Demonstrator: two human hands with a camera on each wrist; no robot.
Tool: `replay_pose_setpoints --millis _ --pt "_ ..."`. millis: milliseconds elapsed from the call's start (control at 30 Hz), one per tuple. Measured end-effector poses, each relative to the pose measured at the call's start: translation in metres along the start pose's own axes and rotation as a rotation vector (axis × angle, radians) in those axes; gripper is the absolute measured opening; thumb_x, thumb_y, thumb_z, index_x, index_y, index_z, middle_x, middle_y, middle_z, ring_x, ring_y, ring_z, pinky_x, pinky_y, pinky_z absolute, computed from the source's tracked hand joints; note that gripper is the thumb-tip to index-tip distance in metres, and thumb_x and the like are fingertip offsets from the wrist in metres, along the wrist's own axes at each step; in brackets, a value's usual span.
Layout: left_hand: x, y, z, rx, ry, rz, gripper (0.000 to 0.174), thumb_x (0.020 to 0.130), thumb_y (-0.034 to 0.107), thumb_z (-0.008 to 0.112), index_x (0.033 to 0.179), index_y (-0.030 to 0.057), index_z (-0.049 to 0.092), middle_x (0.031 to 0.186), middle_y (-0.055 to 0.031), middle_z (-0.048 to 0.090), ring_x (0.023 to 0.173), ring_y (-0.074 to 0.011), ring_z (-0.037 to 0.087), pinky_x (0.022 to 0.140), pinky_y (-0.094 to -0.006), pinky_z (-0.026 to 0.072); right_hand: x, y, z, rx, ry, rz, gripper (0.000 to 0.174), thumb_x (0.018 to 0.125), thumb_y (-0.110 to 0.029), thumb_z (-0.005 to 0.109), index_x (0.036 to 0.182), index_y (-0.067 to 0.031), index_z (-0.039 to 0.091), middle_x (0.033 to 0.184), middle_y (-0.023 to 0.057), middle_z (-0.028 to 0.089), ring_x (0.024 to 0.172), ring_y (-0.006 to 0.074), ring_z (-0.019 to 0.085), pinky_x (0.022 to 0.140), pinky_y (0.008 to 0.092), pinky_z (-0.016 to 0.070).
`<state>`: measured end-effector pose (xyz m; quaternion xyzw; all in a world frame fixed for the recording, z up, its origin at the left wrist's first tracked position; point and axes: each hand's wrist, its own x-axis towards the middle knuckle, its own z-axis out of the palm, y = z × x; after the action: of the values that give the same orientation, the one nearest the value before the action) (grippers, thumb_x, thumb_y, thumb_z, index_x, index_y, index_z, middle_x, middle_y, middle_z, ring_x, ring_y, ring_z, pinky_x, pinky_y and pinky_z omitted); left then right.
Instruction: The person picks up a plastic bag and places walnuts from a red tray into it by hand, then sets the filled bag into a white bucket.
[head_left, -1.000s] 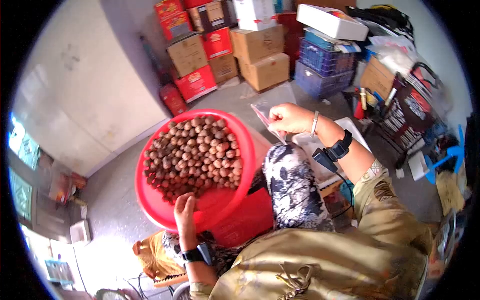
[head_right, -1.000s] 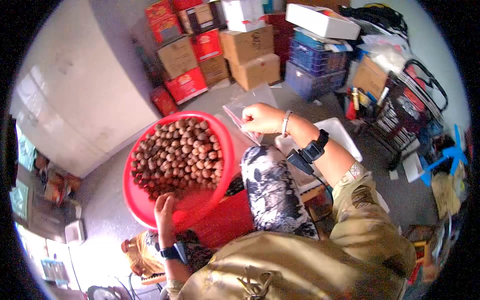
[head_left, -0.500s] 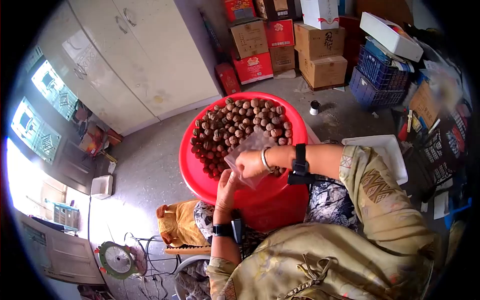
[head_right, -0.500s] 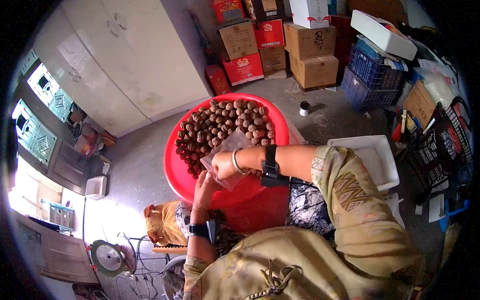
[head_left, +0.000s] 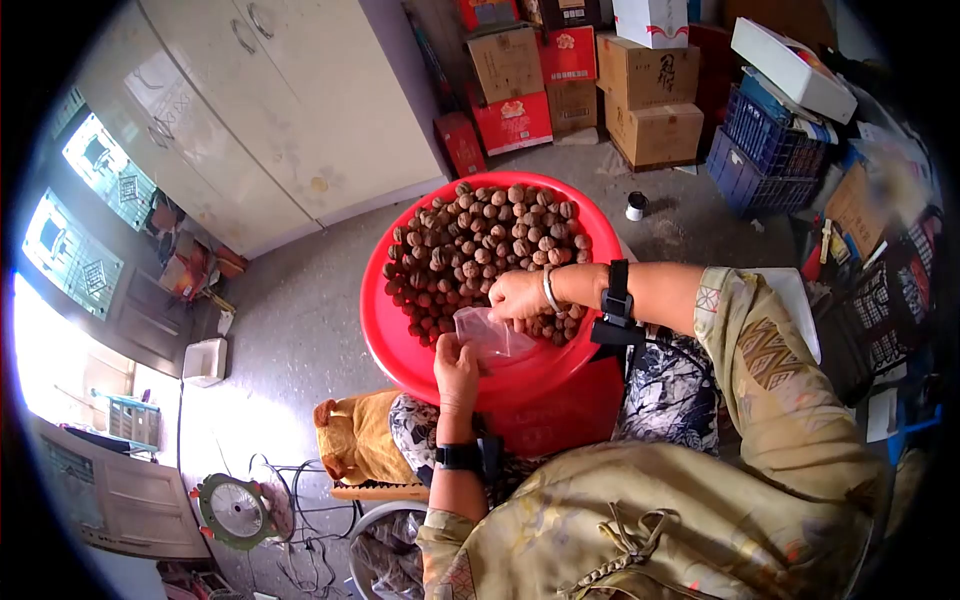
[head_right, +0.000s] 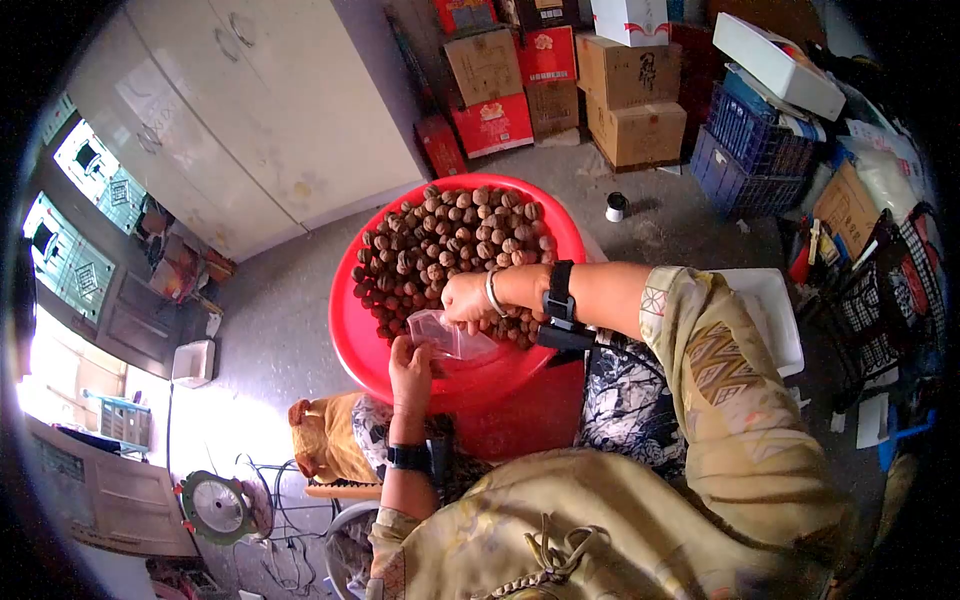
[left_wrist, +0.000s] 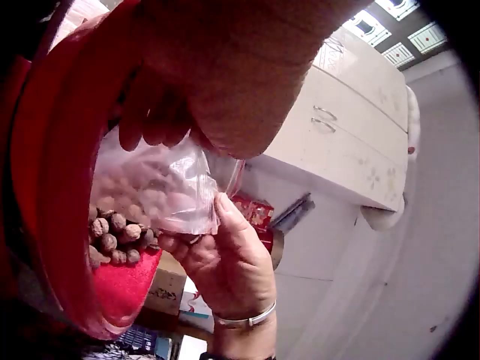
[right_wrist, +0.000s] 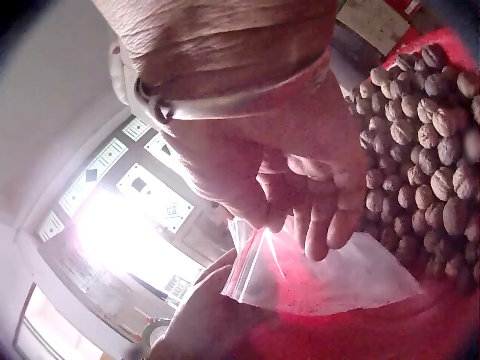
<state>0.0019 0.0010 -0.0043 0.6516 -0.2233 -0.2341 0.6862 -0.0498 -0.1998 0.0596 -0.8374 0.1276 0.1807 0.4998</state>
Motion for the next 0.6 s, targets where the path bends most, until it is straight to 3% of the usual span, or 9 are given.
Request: replay_pose_setpoints --millis 233,300,367,433,600 --pt "-0.008 0.031 0.006 -0.088 -0.126 -0.122 0.021 0.093 0.024 0.059 0.096 0.0032 0.054 0.081 -0.0025 0.059 0.067 -0.0101 0.057 0.060 -0.0234 0.0478 -0.006 -0.012 0.015 -0.055 -0.057 -0.089 0.018 0.084 -0.022 0.062 0.084 -0.0035 0.064 0.069 0.0069 0.066 0.061 0.0153 0.064 0.053 0.0304 0.0517" --pt "-0.008 0.035 0.006 -0.085 -0.185 -0.130 0.023 0.093 0.025 0.058 0.095 0.0031 0.055 0.084 -0.0026 0.060 0.070 -0.0092 0.057 0.064 -0.0244 0.0485 0.001 -0.009 0.019 -0.118 -0.058 -0.196 0.017 0.080 -0.019 0.063 0.087 -0.0034 0.066 0.071 0.0059 0.065 0.063 0.0136 0.059 0.058 0.0303 0.0481" --pt "-0.005 0.027 0.007 -0.084 -0.175 -0.121 0.023 0.094 0.025 0.057 0.094 0.0031 0.055 0.082 -0.0022 0.060 0.069 -0.0088 0.057 0.063 -0.0241 0.0483 0.008 -0.004 0.021 -0.166 -0.060 -0.185 0.017 0.078 -0.018 0.064 0.088 -0.0047 0.068 0.072 0.0045 0.066 0.068 0.0126 0.059 0.063 0.0302 0.0473" --pt "-0.003 0.024 0.008 -0.084 -0.168 -0.114 0.023 0.094 0.026 0.057 0.093 0.0031 0.055 0.081 -0.0017 0.060 0.069 -0.0084 0.056 0.062 -0.0237 0.0481 0.018 0.007 0.024 -0.158 -0.045 -0.314 0.012 0.079 -0.014 0.062 0.084 -0.0058 0.068 0.071 0.0036 0.066 0.059 0.0141 0.062 0.055 0.0287 0.0499" --pt "0.002 0.012 0.003 0.003 -0.135 -0.153 0.015 0.094 0.018 0.055 0.089 0.0032 0.057 0.073 0.0001 0.058 0.065 -0.0082 0.055 0.058 -0.0217 0.0463 0.021 0.018 0.024 -0.062 -0.065 -0.303 0.013 0.077 -0.013 0.060 0.085 -0.0066 0.069 0.072 0.0032 0.066 0.060 0.0139 0.062 0.055 0.0289 0.0502"
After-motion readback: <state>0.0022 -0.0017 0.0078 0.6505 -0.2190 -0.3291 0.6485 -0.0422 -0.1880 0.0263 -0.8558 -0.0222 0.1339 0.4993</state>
